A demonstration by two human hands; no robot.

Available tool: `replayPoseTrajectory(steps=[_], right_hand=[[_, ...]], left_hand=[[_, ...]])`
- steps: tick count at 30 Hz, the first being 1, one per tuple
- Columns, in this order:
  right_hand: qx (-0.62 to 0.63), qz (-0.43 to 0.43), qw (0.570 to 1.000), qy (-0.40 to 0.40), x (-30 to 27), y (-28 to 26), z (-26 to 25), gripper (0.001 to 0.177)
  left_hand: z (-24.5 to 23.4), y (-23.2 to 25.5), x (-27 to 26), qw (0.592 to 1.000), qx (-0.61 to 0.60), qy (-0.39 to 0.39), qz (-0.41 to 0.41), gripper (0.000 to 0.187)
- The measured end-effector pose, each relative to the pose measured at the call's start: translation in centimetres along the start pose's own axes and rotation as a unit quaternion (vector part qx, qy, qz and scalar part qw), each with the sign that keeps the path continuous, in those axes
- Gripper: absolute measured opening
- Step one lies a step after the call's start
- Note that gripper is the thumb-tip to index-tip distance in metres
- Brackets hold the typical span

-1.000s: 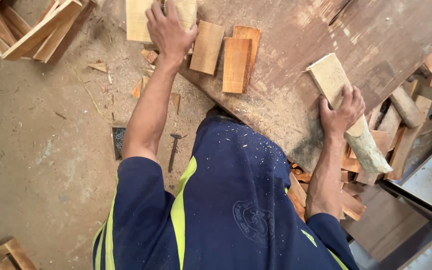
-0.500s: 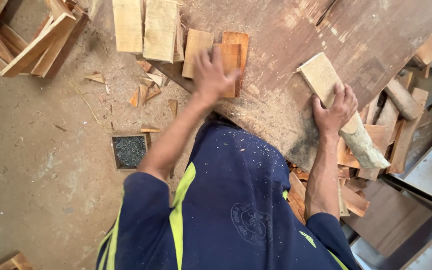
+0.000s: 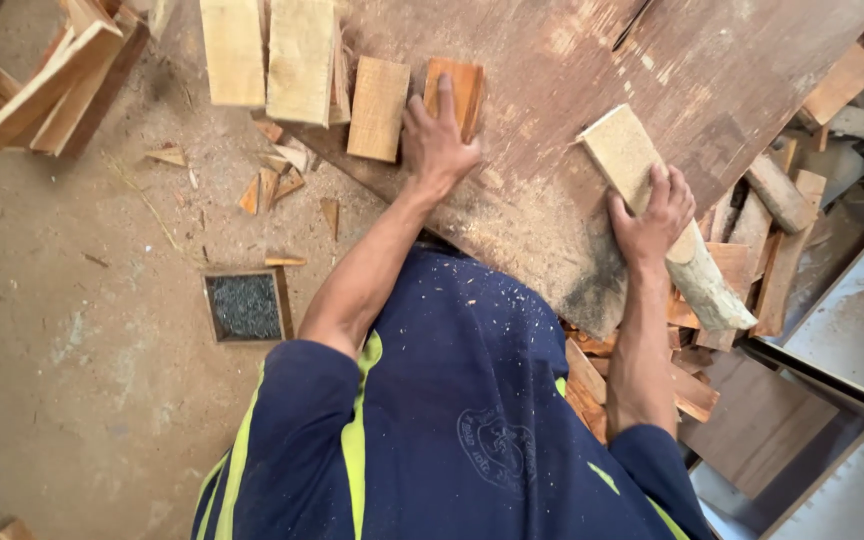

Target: Cutting small wooden blocks into triangular shapes using a table saw.

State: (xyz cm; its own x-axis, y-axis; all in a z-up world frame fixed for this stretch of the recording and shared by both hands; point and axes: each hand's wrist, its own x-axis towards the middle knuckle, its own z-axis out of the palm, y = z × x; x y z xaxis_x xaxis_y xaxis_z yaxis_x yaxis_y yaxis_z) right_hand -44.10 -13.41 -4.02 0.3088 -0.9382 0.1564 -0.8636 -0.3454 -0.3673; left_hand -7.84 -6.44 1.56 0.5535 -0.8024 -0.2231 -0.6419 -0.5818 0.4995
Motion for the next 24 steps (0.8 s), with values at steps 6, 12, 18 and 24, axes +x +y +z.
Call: replayPoseTrajectory(steps=[6,12,18,24], right_hand=[[-0.025,0.026,0.999,-0.016,-2.1,2.1,-3.4,0.087],[0.047,0.043,0.998,-0.010,-4.2,4.1,-2.9,0.069],[0.069,-0.045,0.995,-0.056,3.0,-0.3,2.2,0.084],[0.056,-0.021,0.996,-0.064,7.7,1.1,1.8,0.094]], left_hand=[[-5.2,-4.2,-0.9,0.991,0.083,0.063,0.080,0.101],[-6.3,-4.7,1.2,0.964,0.160,0.109,0.180,0.076],[-2.4,4.6,6.5,0.926,0.034,-0.083,0.367,0.070],[3.1,5.1,15.4,0.868,0.065,-0.209,0.445,0.055]])
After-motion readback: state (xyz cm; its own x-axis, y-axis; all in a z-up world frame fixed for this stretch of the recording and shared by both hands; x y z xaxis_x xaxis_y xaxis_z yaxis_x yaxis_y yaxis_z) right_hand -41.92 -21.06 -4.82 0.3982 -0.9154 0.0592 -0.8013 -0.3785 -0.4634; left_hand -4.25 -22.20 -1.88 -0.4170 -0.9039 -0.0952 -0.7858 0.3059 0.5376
